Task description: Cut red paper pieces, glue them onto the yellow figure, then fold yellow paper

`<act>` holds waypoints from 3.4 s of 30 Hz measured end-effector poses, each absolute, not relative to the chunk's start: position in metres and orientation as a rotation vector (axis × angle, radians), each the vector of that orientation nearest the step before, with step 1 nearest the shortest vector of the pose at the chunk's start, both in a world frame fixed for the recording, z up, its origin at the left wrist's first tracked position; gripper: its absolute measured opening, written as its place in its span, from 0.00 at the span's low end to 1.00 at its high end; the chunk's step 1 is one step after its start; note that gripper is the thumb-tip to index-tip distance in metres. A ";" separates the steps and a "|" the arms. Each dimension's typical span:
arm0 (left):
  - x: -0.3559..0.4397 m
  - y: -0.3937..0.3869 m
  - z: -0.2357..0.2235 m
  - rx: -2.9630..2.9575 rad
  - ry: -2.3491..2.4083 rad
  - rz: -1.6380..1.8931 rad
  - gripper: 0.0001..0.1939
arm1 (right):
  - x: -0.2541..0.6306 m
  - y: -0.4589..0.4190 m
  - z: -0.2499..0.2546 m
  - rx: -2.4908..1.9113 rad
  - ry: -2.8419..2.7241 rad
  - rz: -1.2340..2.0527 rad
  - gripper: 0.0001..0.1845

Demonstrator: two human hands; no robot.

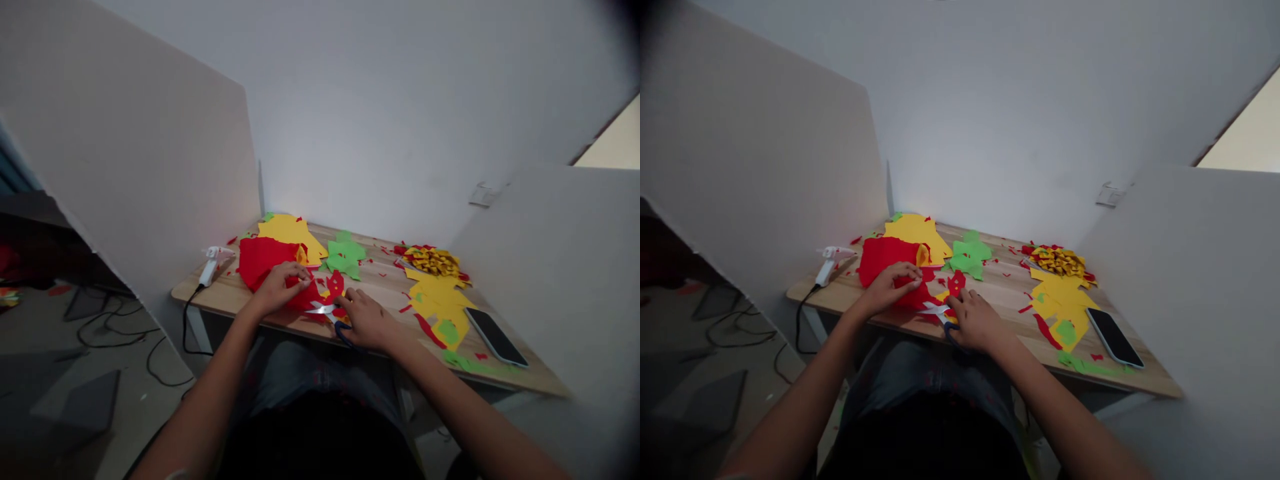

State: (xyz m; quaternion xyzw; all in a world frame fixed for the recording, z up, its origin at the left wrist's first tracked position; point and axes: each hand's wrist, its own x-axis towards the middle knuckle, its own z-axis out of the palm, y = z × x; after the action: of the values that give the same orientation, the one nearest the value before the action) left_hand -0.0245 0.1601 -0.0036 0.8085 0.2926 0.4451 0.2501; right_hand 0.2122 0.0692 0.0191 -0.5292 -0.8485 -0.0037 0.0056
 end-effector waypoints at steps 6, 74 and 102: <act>-0.015 0.151 0.000 2.201 0.737 1.184 0.10 | 0.183 0.082 0.017 -1.704 -2.656 -0.042 0.26; -0.040 0.181 0.043 1.462 0.884 1.268 0.21 | 0.120 0.110 -0.030 -1.562 -2.236 0.431 0.24; -0.036 0.174 0.051 1.223 0.939 1.412 0.24 | 0.115 0.094 -0.037 -1.623 -2.103 0.376 0.31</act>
State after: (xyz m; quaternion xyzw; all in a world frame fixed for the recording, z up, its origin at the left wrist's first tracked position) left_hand -0.0360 0.1736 0.0511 0.5062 0.3884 0.5842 0.5016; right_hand 0.1146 0.0937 -0.0372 -0.5891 -0.7633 0.1363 0.2274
